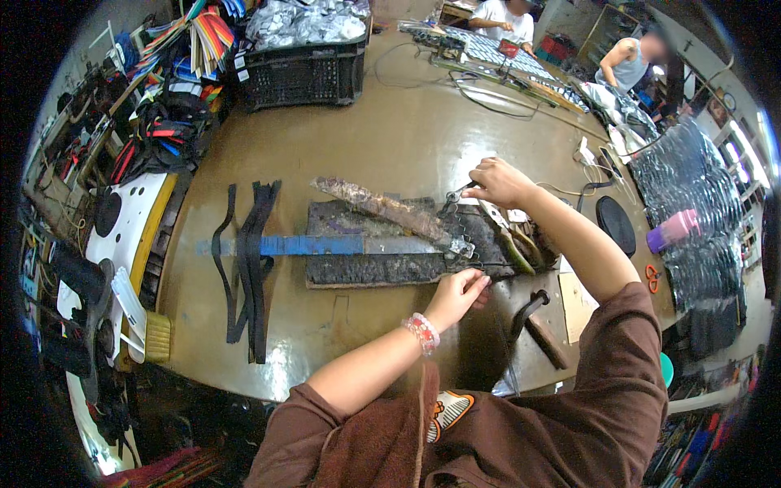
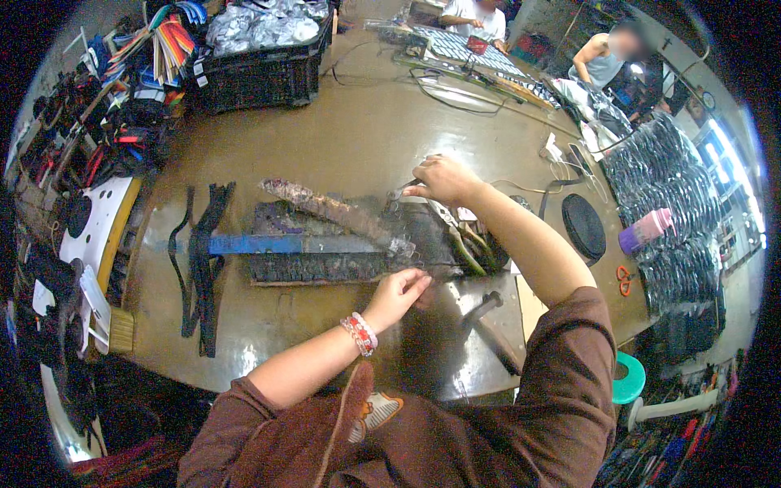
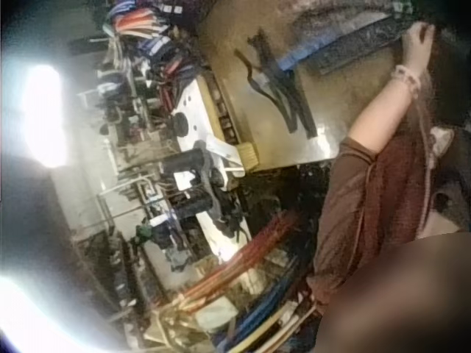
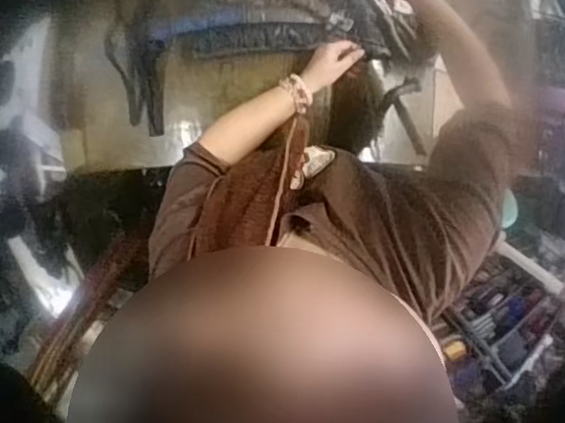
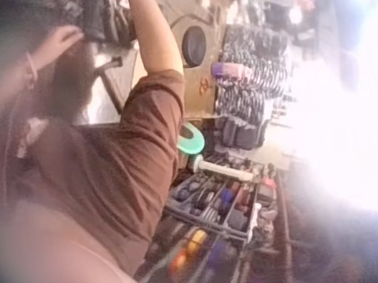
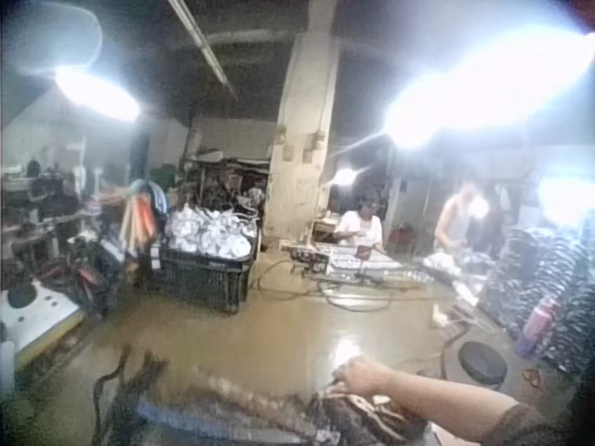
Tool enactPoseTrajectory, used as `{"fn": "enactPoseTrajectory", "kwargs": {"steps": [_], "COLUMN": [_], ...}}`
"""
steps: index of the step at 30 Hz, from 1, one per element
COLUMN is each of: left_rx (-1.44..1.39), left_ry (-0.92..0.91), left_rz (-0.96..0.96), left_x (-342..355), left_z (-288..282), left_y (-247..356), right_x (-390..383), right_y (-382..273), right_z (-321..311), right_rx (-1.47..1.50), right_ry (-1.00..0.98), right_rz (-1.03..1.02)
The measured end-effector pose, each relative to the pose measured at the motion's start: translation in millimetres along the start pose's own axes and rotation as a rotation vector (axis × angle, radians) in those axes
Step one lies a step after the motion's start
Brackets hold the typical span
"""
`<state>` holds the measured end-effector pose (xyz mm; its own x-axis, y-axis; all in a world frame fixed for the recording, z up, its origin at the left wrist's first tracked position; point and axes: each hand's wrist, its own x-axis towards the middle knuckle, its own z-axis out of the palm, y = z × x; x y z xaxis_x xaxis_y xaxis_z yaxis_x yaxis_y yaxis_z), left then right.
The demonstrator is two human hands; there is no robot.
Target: The person works on a zipper attached to a dark fabric strip, using pliers and a wrench to adjust the zipper slider and teeth. They repeatedly reposition the fabric and tools, occasionally touching their face.
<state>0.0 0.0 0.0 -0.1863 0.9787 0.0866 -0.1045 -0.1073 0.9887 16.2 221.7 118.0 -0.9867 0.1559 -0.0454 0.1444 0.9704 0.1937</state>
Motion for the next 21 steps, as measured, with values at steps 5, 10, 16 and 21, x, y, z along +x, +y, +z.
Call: {"fn": "enactPoseTrajectory", "kwargs": {"steps": [5,10,16,21], "left_rx": [-0.259,0.548,1.129,1.111], "left_ry": [-0.012,-0.099,0.731,0.795], "left_rz": [-0.119,-0.139,-0.136,-0.019], "left_x": [-2,-48,-123,-115], "left_z": [8,-50,-136,-145], "left_y": [0,53,92,65], "right_x": [-6,-4,0,-5], "right_y": [1,-5,-6,-7], "right_z": [-3,-6,13,13], "right_rx": [0.097,0.025,-0.047,-0.047], "right_ry": [0.085,0.068,0.073,0.197], "right_rz": [-0.101,-0.125,-0.076,-0.081]}}
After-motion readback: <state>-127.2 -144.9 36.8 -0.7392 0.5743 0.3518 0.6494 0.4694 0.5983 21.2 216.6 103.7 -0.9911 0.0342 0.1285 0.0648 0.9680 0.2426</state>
